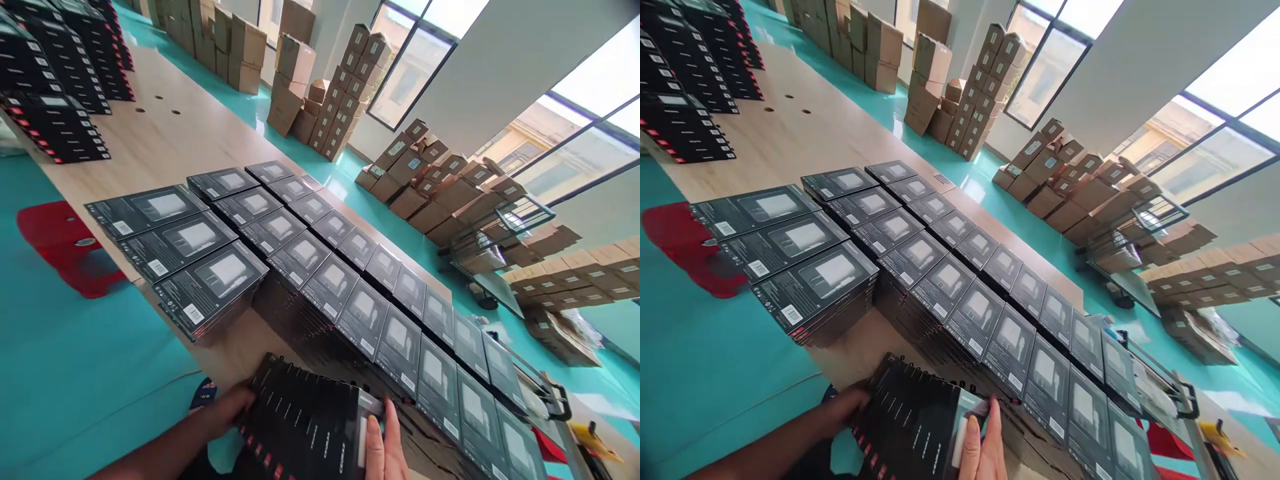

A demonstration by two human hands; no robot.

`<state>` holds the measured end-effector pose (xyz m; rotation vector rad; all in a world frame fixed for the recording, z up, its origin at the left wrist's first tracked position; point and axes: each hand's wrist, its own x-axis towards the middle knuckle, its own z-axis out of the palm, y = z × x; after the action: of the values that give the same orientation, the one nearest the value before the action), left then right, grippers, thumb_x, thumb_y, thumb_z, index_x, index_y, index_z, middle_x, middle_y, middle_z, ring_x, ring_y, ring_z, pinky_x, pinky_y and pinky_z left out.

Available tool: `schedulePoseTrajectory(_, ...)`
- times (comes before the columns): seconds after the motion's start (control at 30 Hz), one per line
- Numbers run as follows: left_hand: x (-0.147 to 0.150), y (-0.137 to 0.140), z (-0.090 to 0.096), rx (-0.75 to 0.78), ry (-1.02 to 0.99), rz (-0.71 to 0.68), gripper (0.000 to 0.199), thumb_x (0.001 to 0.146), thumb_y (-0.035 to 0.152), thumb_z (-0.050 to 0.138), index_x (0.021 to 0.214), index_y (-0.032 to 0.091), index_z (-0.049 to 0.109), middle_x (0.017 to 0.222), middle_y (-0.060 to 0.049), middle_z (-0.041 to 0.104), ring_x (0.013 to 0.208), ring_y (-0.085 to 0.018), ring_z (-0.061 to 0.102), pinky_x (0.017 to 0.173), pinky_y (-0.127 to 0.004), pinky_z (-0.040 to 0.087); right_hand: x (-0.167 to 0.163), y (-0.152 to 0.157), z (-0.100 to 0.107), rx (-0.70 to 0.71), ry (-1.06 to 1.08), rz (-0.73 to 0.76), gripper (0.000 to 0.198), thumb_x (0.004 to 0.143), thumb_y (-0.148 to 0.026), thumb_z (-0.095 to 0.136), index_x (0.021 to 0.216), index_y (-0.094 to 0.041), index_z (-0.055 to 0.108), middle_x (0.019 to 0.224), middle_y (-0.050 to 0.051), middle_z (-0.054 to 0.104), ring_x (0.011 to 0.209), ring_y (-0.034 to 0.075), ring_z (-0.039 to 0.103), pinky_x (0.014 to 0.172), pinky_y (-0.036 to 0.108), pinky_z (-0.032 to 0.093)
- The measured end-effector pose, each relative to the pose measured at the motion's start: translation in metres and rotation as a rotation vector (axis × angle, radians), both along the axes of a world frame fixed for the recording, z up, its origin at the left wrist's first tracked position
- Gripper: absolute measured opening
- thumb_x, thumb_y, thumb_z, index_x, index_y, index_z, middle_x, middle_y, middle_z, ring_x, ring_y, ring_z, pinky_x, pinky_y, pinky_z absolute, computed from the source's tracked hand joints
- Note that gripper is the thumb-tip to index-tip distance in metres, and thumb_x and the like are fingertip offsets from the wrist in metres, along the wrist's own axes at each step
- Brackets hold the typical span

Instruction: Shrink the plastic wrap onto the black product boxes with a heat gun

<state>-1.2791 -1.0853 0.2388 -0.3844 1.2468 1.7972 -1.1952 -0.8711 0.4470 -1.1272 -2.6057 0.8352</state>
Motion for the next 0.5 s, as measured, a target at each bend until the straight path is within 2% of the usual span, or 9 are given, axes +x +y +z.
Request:
schedulePoseTrajectory(0.07,-0.011,-0.004,-0.004,-0.136,0.147,-0.065,0.044,0.046,0.011,0.045,0.086,0.016,0.063,0.068,-0.002,0.059,0.059,-0.019,0.054,0.053,-0.03,0.04,-0.004,-0.006,0.002,-0.018,-0.037,-0.023,0.077,0.087,-0.065,0.019,0.142,-0.013,0.03,0.145,0.015,0.041,0.134,0.034,0.038,0.105,0.049,0.036)
schedulePoseTrajectory(0.13,-0.015,-0.008,-0.006,-0.239,0.344,-0.115,0.052,0.053,0.012,0.046,0.102,0.016,0.063,0.083,-0.006,0.065,0.081,-0.026,0.06,0.073,-0.037,0.046,-0.006,-0.009,0.003,-0.042,-0.066,-0.047,0.079,0.086,-0.067,0.019,0.143,-0.013,0.028,0.147,0.016,0.037,0.136,0.033,0.034,0.107,0.05,0.034)
schedulePoseTrajectory(0.2,-0.011,-0.011,-0.009,-0.328,0.551,-0.149,0.058,0.063,0.014,0.044,0.12,0.016,0.056,0.107,-0.009,0.064,0.11,-0.029,0.053,0.095,-0.041,0.04,-0.008,-0.01,0.005,-0.074,-0.089,-0.047,0.085,0.084,-0.07,0.018,0.144,-0.011,0.025,0.149,0.017,0.034,0.138,0.033,0.03,0.109,0.05,0.031)
schedulePoseTrajectory(0.27,-0.006,-0.014,-0.012,-0.466,0.716,-0.207,0.067,0.068,0.015,0.042,0.135,0.015,0.043,0.129,-0.01,0.053,0.127,-0.029,0.039,0.105,-0.041,0.029,-0.009,-0.011,0.009,-0.112,-0.13,-0.032,0.093,0.08,-0.075,0.017,0.144,-0.008,0.022,0.15,0.018,0.031,0.14,0.032,0.027,0.111,0.049,0.028)
schedulePoseTrajectory(0.33,-0.004,-0.018,-0.015,-0.633,0.798,-0.322,0.075,0.067,0.017,0.044,0.141,0.014,0.033,0.14,-0.012,0.042,0.131,-0.03,0.033,0.107,-0.043,0.025,-0.012,-0.013,0.014,-0.147,-0.17,-0.015,0.096,0.078,-0.078,0.018,0.145,-0.008,0.019,0.151,0.018,0.03,0.14,0.032,0.026,0.112,0.049,0.026)
schedulePoseTrajectory(0.4,-0.008,-0.024,-0.016,-0.746,0.833,-0.455,0.079,0.066,0.021,0.048,0.143,0.013,0.032,0.141,-0.015,0.039,0.128,-0.033,0.034,0.105,-0.046,0.025,-0.016,-0.019,0.02,-0.164,-0.184,0.005,0.092,0.08,-0.075,0.019,0.146,-0.011,0.017,0.151,0.016,0.029,0.14,0.032,0.026,0.113,0.05,0.024)
schedulePoseTrajectory(0.5,-0.016,-0.032,-0.013,-0.778,0.875,-0.57,0.077,0.068,0.025,0.049,0.142,0.012,0.034,0.134,-0.017,0.044,0.123,-0.033,0.038,0.101,-0.045,0.028,-0.026,-0.033,0.029,-0.162,-0.156,0.03,0.085,0.084,-0.07,0.026,0.147,-0.013,0.017,0.152,0.015,0.028,0.14,0.033,0.026,0.113,0.052,0.022)
